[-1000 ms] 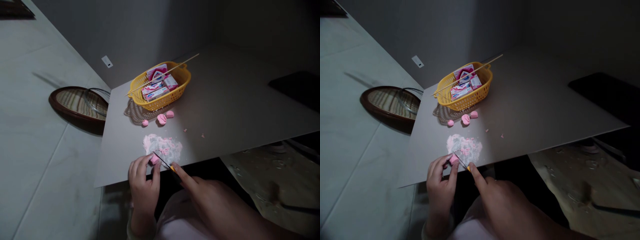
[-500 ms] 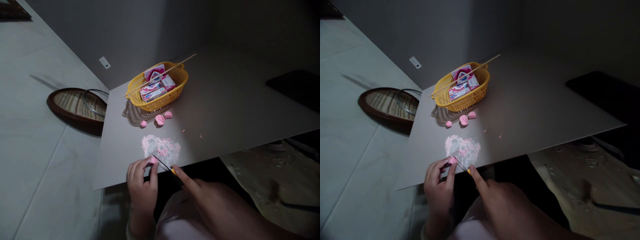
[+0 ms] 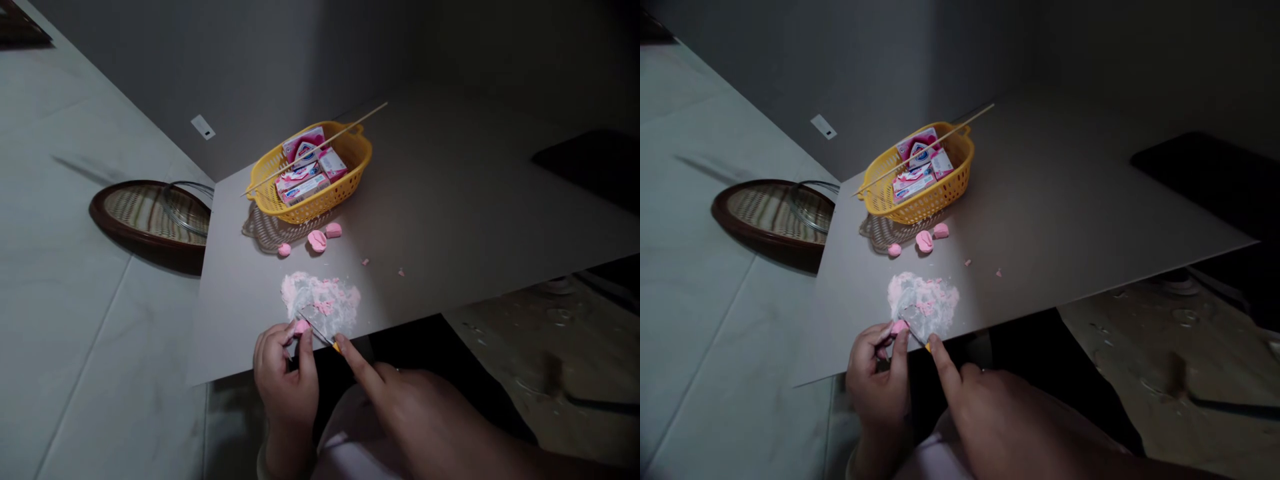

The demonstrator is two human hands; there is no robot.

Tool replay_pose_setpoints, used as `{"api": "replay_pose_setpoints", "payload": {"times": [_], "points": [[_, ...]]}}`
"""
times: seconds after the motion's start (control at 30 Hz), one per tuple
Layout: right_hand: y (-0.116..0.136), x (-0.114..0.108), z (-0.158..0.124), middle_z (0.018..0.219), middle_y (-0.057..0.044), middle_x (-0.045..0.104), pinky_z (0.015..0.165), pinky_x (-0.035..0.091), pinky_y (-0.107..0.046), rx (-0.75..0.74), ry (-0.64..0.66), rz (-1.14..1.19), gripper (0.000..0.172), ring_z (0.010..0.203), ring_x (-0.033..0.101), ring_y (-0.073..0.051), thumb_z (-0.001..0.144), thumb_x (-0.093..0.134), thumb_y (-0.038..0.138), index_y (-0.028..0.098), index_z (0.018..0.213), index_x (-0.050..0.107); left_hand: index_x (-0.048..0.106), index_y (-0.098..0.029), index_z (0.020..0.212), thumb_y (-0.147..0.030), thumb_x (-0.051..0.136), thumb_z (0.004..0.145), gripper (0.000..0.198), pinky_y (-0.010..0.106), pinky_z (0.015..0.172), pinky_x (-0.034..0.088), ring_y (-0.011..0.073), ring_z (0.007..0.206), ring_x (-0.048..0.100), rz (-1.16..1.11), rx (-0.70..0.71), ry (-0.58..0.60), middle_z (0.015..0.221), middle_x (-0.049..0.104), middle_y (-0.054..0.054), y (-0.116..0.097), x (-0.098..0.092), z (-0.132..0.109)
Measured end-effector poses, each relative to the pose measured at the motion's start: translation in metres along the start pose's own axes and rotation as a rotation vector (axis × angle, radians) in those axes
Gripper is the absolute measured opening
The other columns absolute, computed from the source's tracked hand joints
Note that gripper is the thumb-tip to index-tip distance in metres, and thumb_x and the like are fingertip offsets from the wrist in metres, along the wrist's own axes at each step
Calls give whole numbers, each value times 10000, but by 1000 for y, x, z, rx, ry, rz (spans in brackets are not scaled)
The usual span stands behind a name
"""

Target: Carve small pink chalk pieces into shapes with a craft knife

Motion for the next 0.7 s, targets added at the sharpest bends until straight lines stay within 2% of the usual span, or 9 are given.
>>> {"api": "replay_pose_setpoints", "payload": {"times": [0.1, 0.27, 0.4, 0.53, 0.63, 0.7], "points": [[2, -1, 4, 770, 2, 744, 411, 196, -306, 6, 43, -13, 993, 483, 662, -172, 711, 527, -31, 230, 1634, 271, 692, -219, 968, -256, 689, 918, 62, 321, 711, 530, 193, 808, 669, -9, 6, -3, 911, 717, 41, -1, 0, 0], [8, -6, 17, 816, -36, 781, 396, 189, -311, 47, 113, -54, 906, 524, 701, -192, 732, 522, -17, 220, 1595, 379, 688, -225, 995, -238, 681, 927, 70, 308, 709, 524, 182, 816, 659, -23, -1, 4, 926, 711, 32, 1, -2, -1], [8, -19, 21, 876, -61, 793, 427, 339, -286, 77, 170, -20, 938, 603, 736, -217, 723, 520, -31, 216, 1612, 350, 678, -220, 988, -233, 678, 927, 63, 310, 728, 526, 178, 824, 657, -24, 18, -6, 932, 708, 34, 1, -2, -3], [2, -35, 16, 1009, -109, 791, 612, 524, -305, 158, 332, 89, 947, 780, 770, -255, 761, 483, -67, 181, 1644, 249, 648, -207, 955, -238, 667, 926, 47, 288, 689, 525, 156, 776, 647, -53, -48, -30, 946, 707, 37, -1, -1, -3], [0, -41, 12, 1067, -118, 786, 721, 567, -348, 180, 383, 170, 957, 868, 768, -276, 781, 476, -55, 198, 1657, 188, 641, -202, 947, -243, 669, 919, 57, 273, 672, 533, 153, 780, 659, -85, -70, -33, 943, 712, 42, -3, -3, -1], [-1, -42, 10, 1072, -119, 786, 754, 573, -370, 194, 401, 193, 956, 896, 765, -288, 780, 482, -46, 206, 1657, 196, 642, -202, 955, -249, 671, 917, 67, 275, 692, 547, 157, 806, 671, -103, -66, 4, 950, 711, 44, -3, -7, 0]]}}
Point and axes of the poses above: each hand's wrist, its own z-axis towards the middle knuckle, its own x-axis out of the palm, y = z × x, the point moved 2 cm from there along z, towards the middle knuckle
